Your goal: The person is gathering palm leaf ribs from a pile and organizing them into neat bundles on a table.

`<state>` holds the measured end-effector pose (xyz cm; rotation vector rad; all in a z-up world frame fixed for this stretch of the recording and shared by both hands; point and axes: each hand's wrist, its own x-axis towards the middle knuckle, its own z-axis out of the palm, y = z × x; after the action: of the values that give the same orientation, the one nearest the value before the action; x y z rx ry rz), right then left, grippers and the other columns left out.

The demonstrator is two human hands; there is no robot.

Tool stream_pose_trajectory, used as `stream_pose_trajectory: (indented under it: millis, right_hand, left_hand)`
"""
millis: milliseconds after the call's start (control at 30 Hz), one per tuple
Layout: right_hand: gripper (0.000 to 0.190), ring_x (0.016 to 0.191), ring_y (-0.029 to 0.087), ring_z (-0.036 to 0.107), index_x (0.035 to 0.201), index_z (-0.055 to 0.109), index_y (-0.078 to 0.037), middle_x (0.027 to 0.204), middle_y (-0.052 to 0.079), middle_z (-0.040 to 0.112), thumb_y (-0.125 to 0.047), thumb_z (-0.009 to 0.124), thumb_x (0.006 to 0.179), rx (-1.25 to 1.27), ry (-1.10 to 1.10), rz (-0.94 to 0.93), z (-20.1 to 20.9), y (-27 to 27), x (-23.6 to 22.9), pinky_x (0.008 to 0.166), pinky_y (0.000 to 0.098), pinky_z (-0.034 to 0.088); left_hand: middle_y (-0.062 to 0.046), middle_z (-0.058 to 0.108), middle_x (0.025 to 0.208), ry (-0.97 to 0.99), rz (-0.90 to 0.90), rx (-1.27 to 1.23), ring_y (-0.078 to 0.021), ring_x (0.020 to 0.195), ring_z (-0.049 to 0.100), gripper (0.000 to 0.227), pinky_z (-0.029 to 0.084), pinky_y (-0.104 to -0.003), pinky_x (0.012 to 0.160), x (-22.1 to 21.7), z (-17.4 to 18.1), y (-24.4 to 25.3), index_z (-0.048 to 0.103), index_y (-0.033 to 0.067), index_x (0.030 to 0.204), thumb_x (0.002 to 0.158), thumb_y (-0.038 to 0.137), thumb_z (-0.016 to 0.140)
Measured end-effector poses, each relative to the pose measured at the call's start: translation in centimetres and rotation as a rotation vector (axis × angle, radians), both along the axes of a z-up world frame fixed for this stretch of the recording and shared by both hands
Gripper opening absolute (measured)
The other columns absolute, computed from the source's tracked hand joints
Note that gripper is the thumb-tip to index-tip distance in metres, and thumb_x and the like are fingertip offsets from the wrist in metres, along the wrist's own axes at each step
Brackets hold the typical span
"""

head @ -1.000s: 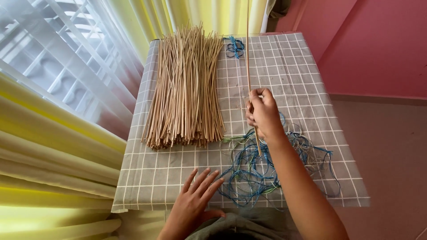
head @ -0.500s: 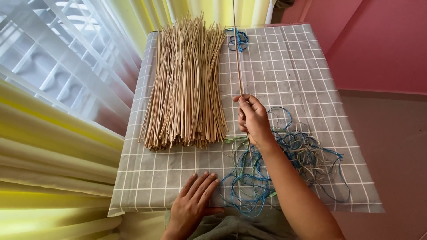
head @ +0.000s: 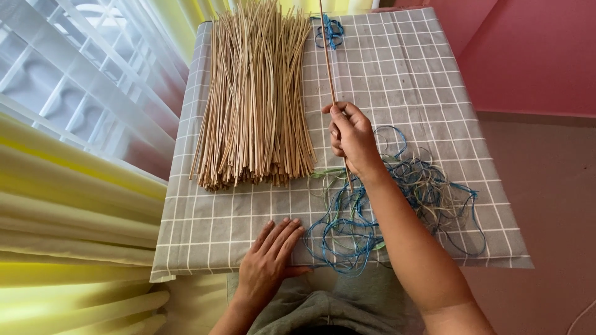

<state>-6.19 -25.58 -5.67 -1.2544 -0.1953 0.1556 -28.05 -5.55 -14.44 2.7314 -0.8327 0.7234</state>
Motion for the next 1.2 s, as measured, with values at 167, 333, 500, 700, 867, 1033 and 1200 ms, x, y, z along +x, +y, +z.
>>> stream_pose_trajectory:
  millis: [167, 333, 500, 700, 867, 1033, 1200]
  right_hand:
    - [0.015, 0.046, 0.005, 0.027, 0.108, 0.063, -0.012, 0.068, -0.002, 0.042, -0.023, 0.053, 0.108, 0.010, 0.013, 0.015, -0.7, -0.1, -0.1, 0.038, 0.0195, 0.019]
    - [0.014, 0.046, 0.005, 0.026, 0.108, 0.064, -0.012, 0.068, -0.002, 0.041, -0.022, 0.054, 0.107, 0.041, 0.025, 0.037, -0.4, -0.1, 0.2, 0.039, 0.0198, 0.018]
    - [0.015, 0.045, 0.006, 0.026, 0.109, 0.065, -0.011, 0.067, -0.001, 0.042, -0.022, 0.055, 0.107, 0.083, 0.015, 0.066, -0.9, -0.3, 0.0, 0.038, 0.0199, 0.018]
    - [0.021, 0.041, 0.004, 0.030, 0.117, 0.064, -0.011, 0.065, -0.001, 0.034, -0.029, 0.056, 0.109, 0.140, 0.020, 0.051, -2.1, 0.3, 0.7, 0.034, 0.0166, 0.023]
    - [0.027, 0.040, 0.004, 0.029, 0.124, 0.062, -0.014, 0.064, -0.001, 0.034, -0.034, 0.052, 0.110, 0.183, 0.033, 0.109, -2.0, 0.4, 0.1, 0.033, 0.0161, 0.023]
    - [0.034, 0.044, 0.003, 0.025, 0.137, 0.058, -0.014, 0.066, -0.003, 0.031, -0.034, 0.048, 0.112, 0.267, 0.066, 0.231, -2.4, -0.3, 0.6, 0.035, 0.0146, 0.020]
    - [0.037, 0.046, 0.003, 0.026, 0.144, 0.054, -0.013, 0.068, -0.003, 0.030, -0.031, 0.048, 0.112, 0.319, 0.061, 0.292, -2.5, -0.6, 0.9, 0.037, 0.0139, 0.021]
  left_hand:
    - [-0.009, 0.052, 0.153, 0.008, -0.004, -0.007, -0.0254, 0.142, 0.050, 0.080, 0.035, -0.044, 0.122, -0.5, -0.3, 0.0, 0.048, 0.0064, 0.146, 0.092, 0.064, 0.060]
    - [-0.009, 0.051, 0.154, 0.002, 0.006, -0.003, -0.0250, 0.143, 0.049, 0.079, 0.035, -0.044, 0.123, 0.0, -0.4, 0.1, 0.048, 0.0063, 0.147, 0.094, 0.064, 0.054]
    - [-0.010, 0.050, 0.155, 0.024, 0.000, -0.005, -0.0257, 0.144, 0.047, 0.080, 0.032, -0.044, 0.124, -0.2, -0.6, 0.1, 0.047, 0.0065, 0.148, 0.092, 0.063, 0.060]
    - [-0.011, 0.058, 0.148, -0.032, 0.029, -0.108, -0.0256, 0.139, 0.053, 0.084, 0.035, -0.043, 0.122, -0.1, -0.8, -0.4, 0.053, 0.0081, 0.146, 0.082, 0.061, 0.065]
    - [-0.015, 0.051, 0.153, 0.184, -0.005, -0.216, -0.0298, 0.144, 0.046, 0.107, 0.028, -0.046, 0.123, -0.8, 2.8, -0.6, 0.046, 0.0071, 0.151, 0.066, 0.066, 0.071]
    - [-0.019, 0.051, 0.151, 0.403, -0.045, -0.330, -0.0354, 0.142, 0.046, 0.086, 0.023, -0.053, 0.121, 0.7, 6.3, 0.4, 0.044, 0.0077, 0.153, 0.085, 0.057, 0.063]
    - [-0.003, 0.070, 0.109, 0.318, 0.093, -0.363, -0.0209, 0.112, 0.066, 0.027, 0.045, -0.042, 0.102, 7.8, 9.9, 2.4, 0.066, 0.0164, 0.129, 0.105, 0.027, 0.059]
